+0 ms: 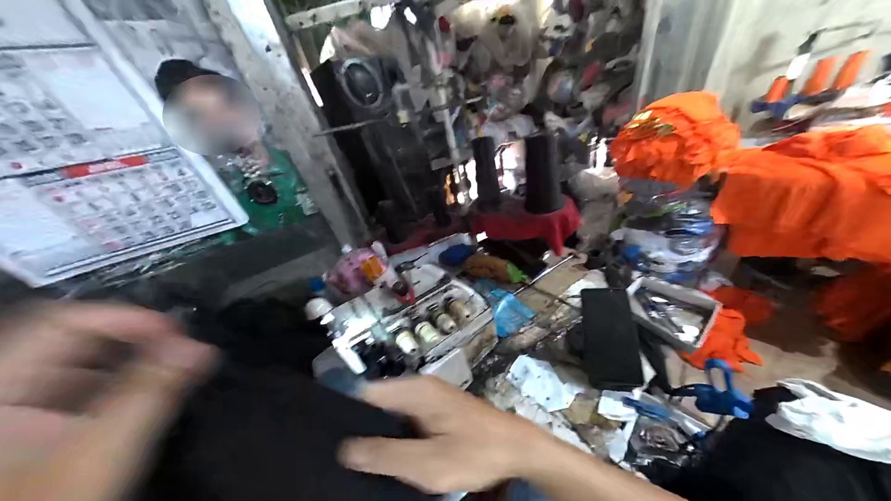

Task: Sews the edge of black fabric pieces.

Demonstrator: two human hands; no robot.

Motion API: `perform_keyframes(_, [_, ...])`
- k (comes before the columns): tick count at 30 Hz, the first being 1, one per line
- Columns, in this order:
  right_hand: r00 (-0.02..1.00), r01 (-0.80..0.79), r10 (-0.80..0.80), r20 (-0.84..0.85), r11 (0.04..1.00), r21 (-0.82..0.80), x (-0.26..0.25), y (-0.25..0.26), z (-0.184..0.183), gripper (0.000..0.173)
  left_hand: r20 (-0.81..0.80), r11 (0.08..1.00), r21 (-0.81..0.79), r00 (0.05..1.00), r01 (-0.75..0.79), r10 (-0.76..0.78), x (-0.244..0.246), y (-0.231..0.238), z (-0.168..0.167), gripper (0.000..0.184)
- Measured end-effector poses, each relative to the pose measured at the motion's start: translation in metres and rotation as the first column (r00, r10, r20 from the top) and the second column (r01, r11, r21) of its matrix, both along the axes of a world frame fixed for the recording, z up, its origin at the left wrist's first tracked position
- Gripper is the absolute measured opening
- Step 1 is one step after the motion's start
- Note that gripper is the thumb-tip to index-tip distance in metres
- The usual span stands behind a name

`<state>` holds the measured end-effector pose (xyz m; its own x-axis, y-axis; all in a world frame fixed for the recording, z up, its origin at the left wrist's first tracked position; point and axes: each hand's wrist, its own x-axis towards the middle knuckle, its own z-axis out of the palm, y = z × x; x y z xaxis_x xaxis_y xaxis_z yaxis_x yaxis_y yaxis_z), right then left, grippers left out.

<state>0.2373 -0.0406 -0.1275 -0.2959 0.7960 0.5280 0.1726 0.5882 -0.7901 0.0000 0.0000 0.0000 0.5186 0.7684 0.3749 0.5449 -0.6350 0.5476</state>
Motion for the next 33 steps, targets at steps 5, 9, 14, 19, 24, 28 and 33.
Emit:
perform_keyframes(5, [0.972, -0.019, -0.086, -0.22, 0.9, -0.436, 0.025, -0.057, -0.134, 0.034, 0.252, 0.914, -0.244, 0.931, 0.325, -0.264, 0.037, 0.003, -0.187, 0.017])
perform_keyframes(9, [0.893, 0.106, -0.28, -0.352, 0.891, -0.441, 0.013, -0.064, -0.138, 0.025, 0.348, 0.879, -0.332, 0.91, 0.343, -0.224, 0.053, -0.007, -0.216, 0.013])
perform_keyframes(14, [0.919, 0.177, -0.279, -0.279, 0.924, -0.339, 0.008, -0.055, -0.14, 0.018, 0.325, 0.871, -0.374, 0.925, 0.319, -0.199, 0.048, -0.017, -0.21, 0.014])
perform_keyframes(19, [0.915, 0.216, -0.303, -0.266, 0.926, -0.311, 0.003, -0.054, -0.135, 0.015, 0.243, 0.913, -0.276, 0.941, 0.301, -0.236, 0.046, -0.016, -0.205, 0.019])
perform_keyframes(24, [0.918, 0.226, -0.309, -0.248, 0.922, -0.314, 0.001, -0.055, -0.124, 0.015, 0.3, 0.906, -0.245, 0.916, 0.345, -0.267, 0.043, -0.01, -0.202, 0.014])
perform_keyframes(28, [0.92, 0.29, -0.345, -0.188, 0.918, -0.269, -0.003, -0.052, -0.119, 0.018, 0.374, 0.875, -0.303, 0.892, 0.377, -0.255, 0.043, -0.013, -0.199, 0.015])
perform_keyframes(33, [0.927, 0.331, -0.358, -0.114, 0.922, -0.202, -0.006, -0.05, -0.115, 0.018, 0.432, 0.866, -0.349, 0.881, 0.359, -0.191, 0.037, -0.012, -0.2, 0.013])
